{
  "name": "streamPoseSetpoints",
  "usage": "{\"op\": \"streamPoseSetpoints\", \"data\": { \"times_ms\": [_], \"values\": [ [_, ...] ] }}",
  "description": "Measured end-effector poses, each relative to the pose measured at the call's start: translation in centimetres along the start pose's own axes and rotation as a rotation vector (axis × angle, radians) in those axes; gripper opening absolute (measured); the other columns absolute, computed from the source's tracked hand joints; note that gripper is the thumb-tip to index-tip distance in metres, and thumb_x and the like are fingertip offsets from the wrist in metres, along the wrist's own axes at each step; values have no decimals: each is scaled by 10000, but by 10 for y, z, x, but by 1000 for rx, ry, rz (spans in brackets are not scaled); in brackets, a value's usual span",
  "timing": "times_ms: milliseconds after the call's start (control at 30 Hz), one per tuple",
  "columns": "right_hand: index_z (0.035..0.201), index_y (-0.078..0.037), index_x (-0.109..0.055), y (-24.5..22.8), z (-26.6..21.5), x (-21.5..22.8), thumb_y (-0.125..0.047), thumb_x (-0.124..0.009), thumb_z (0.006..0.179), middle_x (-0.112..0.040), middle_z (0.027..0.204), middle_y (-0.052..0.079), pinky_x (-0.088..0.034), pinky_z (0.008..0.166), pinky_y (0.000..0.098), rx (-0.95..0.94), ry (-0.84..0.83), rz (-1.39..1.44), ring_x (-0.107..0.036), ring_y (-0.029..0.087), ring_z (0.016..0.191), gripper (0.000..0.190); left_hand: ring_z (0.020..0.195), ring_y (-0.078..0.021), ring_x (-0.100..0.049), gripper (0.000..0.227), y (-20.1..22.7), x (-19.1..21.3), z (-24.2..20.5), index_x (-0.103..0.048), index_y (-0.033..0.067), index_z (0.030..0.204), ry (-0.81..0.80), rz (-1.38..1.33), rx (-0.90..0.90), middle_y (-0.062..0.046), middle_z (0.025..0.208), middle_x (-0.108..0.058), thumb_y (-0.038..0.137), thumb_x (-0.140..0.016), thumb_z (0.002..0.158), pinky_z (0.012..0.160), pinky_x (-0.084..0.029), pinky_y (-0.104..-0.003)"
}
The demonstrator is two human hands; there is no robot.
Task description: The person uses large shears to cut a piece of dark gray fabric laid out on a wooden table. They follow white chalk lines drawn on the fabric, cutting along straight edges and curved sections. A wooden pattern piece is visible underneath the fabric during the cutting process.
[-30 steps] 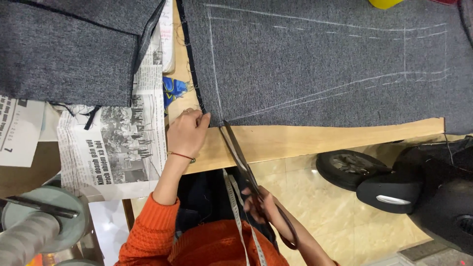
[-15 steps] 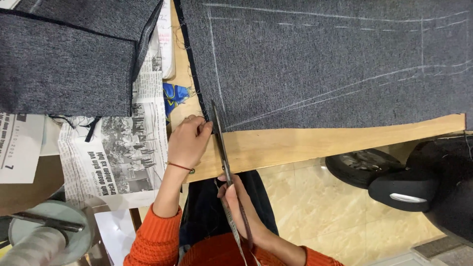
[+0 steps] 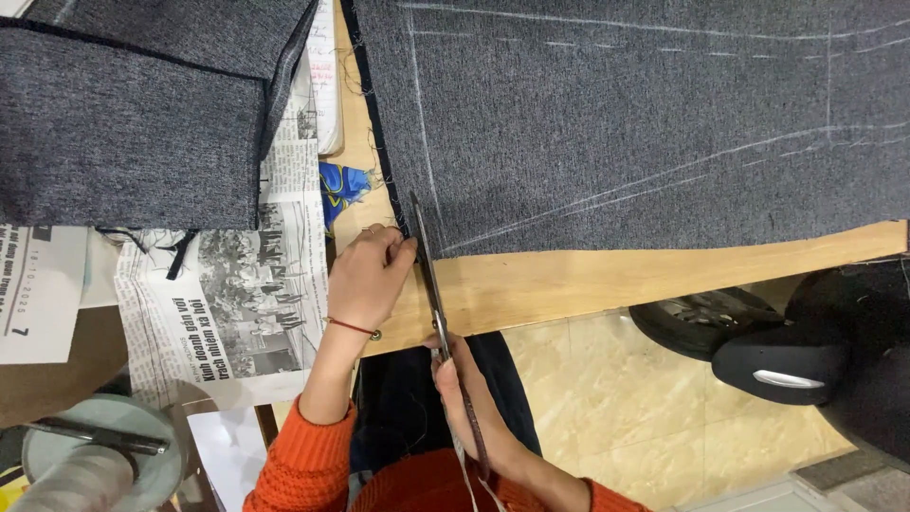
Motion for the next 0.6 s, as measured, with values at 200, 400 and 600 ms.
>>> {"op": "streamPoseSetpoints", "data": {
  "times_ms": [200,400,600],
  "values": [
    [1121,-109,-547,7,4,-4,-689,-335,906,-335,706,-68,-274,456,224,-62,5,83,-275,37,539,654,675,-236,-539,413,1,-1,-1,-432,120,679,34,32,-23,-30,658,-492,304,-563,1025,645,-430,-405],
    [1011,-128,-497,8,7,-3,-641,-442,923,-334,690,-60,-274,416,224,-97,22,146,-281,36,529,523,685,-234,-546,401,-1,-1,-2,-441,123,691,59,35,-26,-28,691,-506,305,-581,1021,643,-424,-397],
    [1002,-121,-525,3,13,1,-605,-381,967,-357,596,-59,-284,409,256,-73,32,38,-308,59,464,506,677,-232,-533,395,1,2,-2,-446,118,700,43,18,-60,-33,664,-498,304,-573,1025,638,-403,-394]
  ]
}}
Point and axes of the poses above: each hand's wrist, its own z-axis towards the middle knuckle, its own x-axis out of the back of the hand, y = z × x, the point moved 7 cm from there along z, towards the middle knuckle
